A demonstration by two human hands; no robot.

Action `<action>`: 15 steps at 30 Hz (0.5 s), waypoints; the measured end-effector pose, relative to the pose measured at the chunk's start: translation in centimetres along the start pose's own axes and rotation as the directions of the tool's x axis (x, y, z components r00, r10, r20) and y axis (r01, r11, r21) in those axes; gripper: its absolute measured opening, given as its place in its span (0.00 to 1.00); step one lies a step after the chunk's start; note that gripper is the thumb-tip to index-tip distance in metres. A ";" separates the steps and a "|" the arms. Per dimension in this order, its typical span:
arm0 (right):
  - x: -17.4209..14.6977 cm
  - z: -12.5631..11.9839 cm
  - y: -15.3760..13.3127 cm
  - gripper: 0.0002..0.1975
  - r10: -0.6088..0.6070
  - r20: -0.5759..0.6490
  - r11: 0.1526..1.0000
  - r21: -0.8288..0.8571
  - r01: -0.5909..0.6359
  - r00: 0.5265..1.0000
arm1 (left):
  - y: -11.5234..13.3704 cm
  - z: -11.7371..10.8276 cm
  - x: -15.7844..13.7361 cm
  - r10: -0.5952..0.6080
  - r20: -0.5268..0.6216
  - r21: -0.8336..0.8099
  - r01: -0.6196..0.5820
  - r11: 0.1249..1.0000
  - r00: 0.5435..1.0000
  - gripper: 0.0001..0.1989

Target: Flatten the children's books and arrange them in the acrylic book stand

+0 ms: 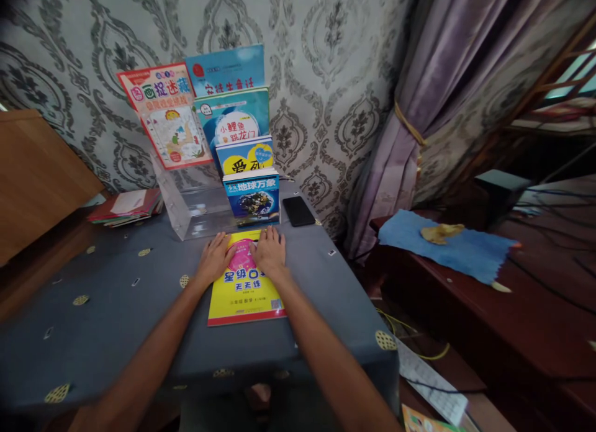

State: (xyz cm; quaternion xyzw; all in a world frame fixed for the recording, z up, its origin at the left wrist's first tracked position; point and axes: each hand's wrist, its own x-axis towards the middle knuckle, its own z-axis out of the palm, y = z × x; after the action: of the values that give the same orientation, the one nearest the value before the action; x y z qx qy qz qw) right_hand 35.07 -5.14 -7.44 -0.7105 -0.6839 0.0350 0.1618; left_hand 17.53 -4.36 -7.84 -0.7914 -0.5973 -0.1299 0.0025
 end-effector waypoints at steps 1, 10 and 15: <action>0.0 0.0 0.0 0.29 -0.002 -0.006 1.000 -0.005 0.002 1.000 | 0.1 0.0 -0.1 -0.017 -0.002 0.009 0.017 1.000 1.000 0.27; 0.0 -0.1 0.2 0.29 -0.023 0.015 1.000 -0.018 0.024 1.000 | -0.7 0.3 0.0 -0.171 -0.091 -0.565 0.091 0.820 0.981 0.21; 0.3 0.2 0.3 0.29 -0.032 0.030 0.999 -0.022 0.032 0.999 | -2.1 0.3 1.0 -0.259 -0.052 -0.785 0.121 0.608 0.964 0.22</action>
State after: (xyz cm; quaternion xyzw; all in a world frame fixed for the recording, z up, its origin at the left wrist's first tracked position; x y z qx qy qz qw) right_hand 35.35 -4.86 -7.67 -0.7007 -0.6979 0.0351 0.1440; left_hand 15.88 -2.75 -8.25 -0.6337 -0.5616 -0.4368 -0.3037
